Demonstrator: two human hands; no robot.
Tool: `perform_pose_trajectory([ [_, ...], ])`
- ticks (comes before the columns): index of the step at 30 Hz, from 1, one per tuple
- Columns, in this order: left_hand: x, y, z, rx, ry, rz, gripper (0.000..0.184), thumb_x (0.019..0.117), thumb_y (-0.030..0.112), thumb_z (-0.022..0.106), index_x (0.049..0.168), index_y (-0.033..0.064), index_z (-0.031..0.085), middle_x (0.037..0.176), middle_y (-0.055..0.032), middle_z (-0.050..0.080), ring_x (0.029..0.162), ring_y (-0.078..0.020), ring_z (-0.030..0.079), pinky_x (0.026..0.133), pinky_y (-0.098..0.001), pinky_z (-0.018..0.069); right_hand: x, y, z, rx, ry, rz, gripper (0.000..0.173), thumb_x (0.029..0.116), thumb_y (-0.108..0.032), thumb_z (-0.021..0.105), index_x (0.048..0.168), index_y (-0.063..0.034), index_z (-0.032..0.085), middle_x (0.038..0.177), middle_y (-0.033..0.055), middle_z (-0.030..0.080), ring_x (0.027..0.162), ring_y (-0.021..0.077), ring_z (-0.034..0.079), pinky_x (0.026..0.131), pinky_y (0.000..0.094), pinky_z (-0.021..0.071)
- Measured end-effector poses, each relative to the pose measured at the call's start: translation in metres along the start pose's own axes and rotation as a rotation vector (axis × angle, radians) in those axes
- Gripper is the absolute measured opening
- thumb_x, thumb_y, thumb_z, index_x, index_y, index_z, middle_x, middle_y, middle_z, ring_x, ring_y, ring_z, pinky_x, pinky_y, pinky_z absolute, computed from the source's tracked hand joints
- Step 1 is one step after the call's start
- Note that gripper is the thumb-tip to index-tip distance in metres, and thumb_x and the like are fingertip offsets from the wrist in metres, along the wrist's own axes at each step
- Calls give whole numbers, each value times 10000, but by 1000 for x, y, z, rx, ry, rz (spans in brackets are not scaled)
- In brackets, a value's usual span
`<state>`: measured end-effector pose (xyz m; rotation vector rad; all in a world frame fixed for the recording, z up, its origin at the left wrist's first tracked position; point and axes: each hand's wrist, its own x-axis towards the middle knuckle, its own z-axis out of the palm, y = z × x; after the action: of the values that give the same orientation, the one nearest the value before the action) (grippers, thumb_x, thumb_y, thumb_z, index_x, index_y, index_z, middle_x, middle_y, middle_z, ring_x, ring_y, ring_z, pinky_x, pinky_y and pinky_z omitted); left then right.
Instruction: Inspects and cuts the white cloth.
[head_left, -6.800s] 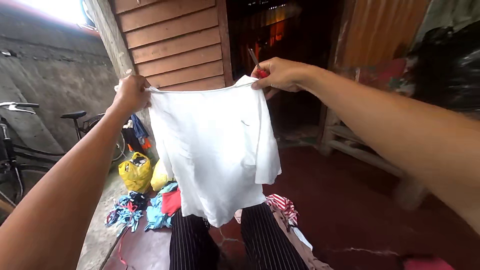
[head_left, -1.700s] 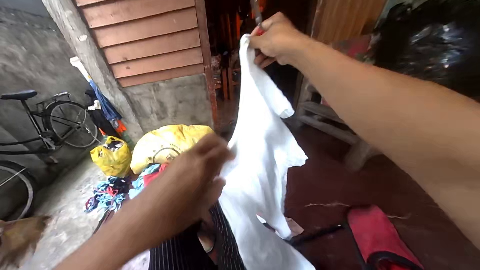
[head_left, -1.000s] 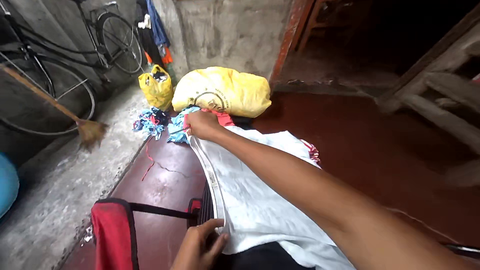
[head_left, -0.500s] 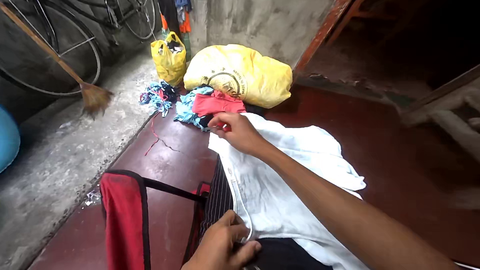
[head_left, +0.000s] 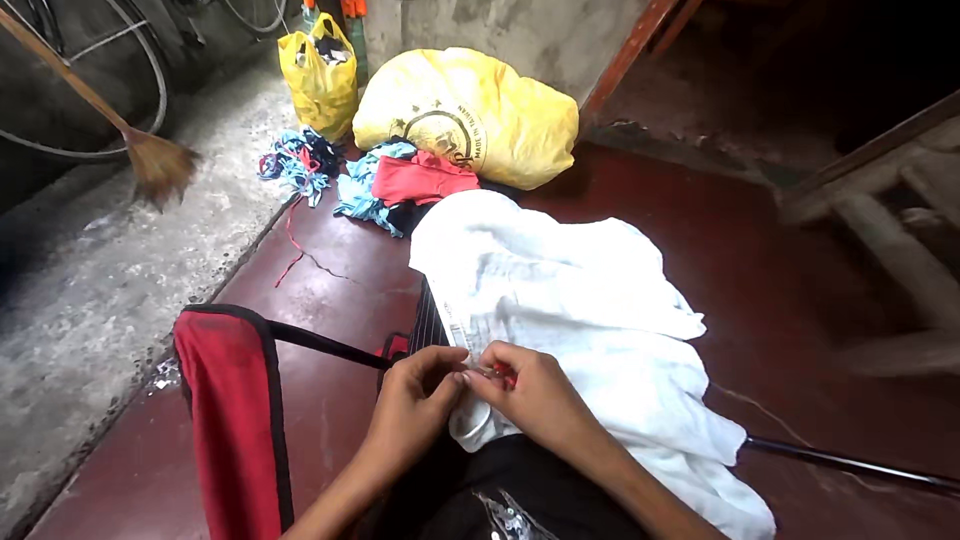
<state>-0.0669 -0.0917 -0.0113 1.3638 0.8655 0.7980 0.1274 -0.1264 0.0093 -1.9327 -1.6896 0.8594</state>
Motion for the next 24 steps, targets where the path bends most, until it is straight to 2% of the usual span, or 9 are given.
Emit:
perform_pose_trajectory([
  [4,-1,0,3,4,32,5,243,982,79,631,1217,46,681,969,-60,750,842,-178,733,791,-331,633,1,-4,-5,-45,-42,47,190,911,-393,689,884,-204,692,713,-61,612,645,81,594,589,330,514],
  [7,0,0,4,47,42,23,238,983,93,625,1210,59,690,964,-34,753,845,-148,726,794,-309,623,3,-5,-9,-77,-141,98,250,937,-431,669,917,-183,692,741,-29,614,686,115,602,632,367,513],
  [10,1,0,5,102,53,48,221,991,112,611,1189,78,701,934,-10,752,807,-125,723,761,-298,625,2,-5,-12,-79,-192,96,164,932,-343,645,921,-184,684,742,-25,609,684,119,598,624,372,508],
  [12,3,2,5,115,48,41,218,1000,139,610,1191,89,702,932,-3,757,800,-123,728,756,-299,629,-1,-5,-9,-60,-134,65,130,913,-308,634,897,-188,684,723,-38,601,660,101,591,597,347,503],
  [14,6,6,5,59,11,18,268,1008,167,626,1258,82,674,949,-25,757,823,-145,735,782,-320,636,-6,-6,-6,-53,-24,3,105,888,-299,640,853,-207,677,694,-69,584,617,61,565,551,293,484],
  [16,9,12,9,-28,-46,-5,376,1001,182,648,1366,100,615,1000,-46,741,855,-153,715,805,-328,613,-11,-12,-7,-69,27,-53,79,857,-260,658,883,-199,701,752,-64,610,658,69,588,577,304,513],
  [17,11,14,12,-62,-61,-16,404,989,182,666,1383,115,608,1017,-50,729,847,-146,703,797,-321,603,-13,-16,-8,-84,32,-72,74,849,-243,667,892,-188,693,778,-56,614,682,83,600,593,325,527],
  [21,24,21,21,-152,-18,-20,393,947,139,720,1334,111,655,1161,-58,660,854,-149,694,777,-313,623,-13,-15,-11,-163,150,-154,78,839,-247,651,880,-191,686,756,-66,599,632,68,580,537,310,512],
  [24,30,17,25,-201,64,17,277,974,118,678,1247,82,707,1036,-70,699,773,-158,678,713,-316,602,-14,-11,-20,-144,157,-157,164,920,-373,637,881,-223,691,754,-90,586,636,40,568,547,275,506],
])
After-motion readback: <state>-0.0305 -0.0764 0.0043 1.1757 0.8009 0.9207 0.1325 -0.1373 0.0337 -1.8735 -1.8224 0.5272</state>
